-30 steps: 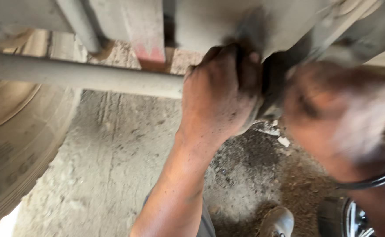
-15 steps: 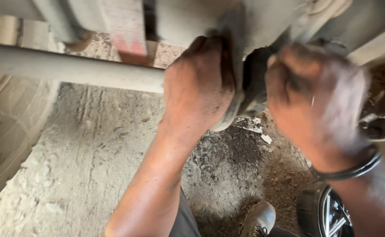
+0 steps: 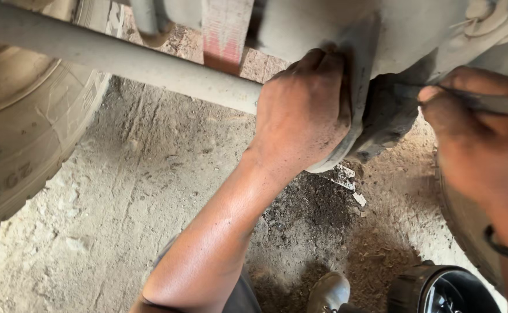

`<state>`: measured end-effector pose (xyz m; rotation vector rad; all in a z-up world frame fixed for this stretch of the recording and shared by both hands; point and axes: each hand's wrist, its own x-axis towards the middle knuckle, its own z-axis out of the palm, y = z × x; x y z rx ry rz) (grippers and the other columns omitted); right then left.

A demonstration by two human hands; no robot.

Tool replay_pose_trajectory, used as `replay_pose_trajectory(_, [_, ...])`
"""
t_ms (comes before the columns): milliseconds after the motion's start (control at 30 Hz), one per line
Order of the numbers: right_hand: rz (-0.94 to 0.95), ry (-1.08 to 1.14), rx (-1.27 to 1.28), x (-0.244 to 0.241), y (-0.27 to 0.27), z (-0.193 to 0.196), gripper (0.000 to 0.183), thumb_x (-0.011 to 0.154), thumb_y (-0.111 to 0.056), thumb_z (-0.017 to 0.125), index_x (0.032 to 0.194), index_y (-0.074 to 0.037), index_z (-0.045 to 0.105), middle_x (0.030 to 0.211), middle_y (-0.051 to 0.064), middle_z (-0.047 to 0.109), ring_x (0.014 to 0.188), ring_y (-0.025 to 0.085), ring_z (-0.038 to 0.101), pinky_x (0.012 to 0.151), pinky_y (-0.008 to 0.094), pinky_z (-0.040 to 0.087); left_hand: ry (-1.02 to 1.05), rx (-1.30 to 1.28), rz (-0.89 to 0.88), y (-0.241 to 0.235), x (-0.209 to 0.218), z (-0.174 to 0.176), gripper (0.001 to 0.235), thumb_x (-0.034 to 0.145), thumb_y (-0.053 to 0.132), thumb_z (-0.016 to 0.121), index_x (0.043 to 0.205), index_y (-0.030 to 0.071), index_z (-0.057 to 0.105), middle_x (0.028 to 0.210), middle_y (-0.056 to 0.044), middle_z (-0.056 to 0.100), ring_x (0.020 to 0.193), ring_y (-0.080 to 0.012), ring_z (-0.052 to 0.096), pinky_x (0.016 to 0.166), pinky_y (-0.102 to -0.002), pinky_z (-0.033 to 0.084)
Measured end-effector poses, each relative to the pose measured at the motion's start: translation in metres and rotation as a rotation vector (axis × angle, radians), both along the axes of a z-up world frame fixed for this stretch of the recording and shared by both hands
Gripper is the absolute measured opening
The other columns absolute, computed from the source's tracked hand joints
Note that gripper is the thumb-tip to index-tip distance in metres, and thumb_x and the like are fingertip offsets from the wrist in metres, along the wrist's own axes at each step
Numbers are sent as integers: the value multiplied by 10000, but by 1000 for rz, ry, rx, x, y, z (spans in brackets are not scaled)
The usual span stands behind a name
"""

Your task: The person uses a metal scraper to remove accumulated mud and debris from the undercarriage of a vehicle, focusing on the area around the wheel hub and suspension components. The person repeatedly scrapes and dislodges dirt, which falls onto the ground below.

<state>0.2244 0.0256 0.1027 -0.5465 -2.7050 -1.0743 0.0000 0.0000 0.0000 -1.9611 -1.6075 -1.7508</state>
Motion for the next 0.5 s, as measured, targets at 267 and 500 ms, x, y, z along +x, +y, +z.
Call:
replay_pose_trajectory(267, [-372, 480, -580, 31, 20, -6, 382, 1222, -181, 558, 902, 18, 622, 788, 125, 607, 620, 200, 582, 588, 297, 455, 48, 71, 85, -4, -2, 0, 202, 1003, 53, 521, 1053, -73, 672, 1071, -290, 718, 676, -232, 724, 528, -302, 584])
replay_pose_trajectory(500, [-159, 572, -592, 24, 12, -4, 272, 1219, -190, 639, 1116, 55, 580, 924, 178, 677, 773, 226, 691, 686, 322, 558, 59, 27, 59, -8, -3, 2, 195, 996, 60, 537, 1048, -63, 679, 1082, -299, 716, 605, -211, 698, 488, -316, 563])
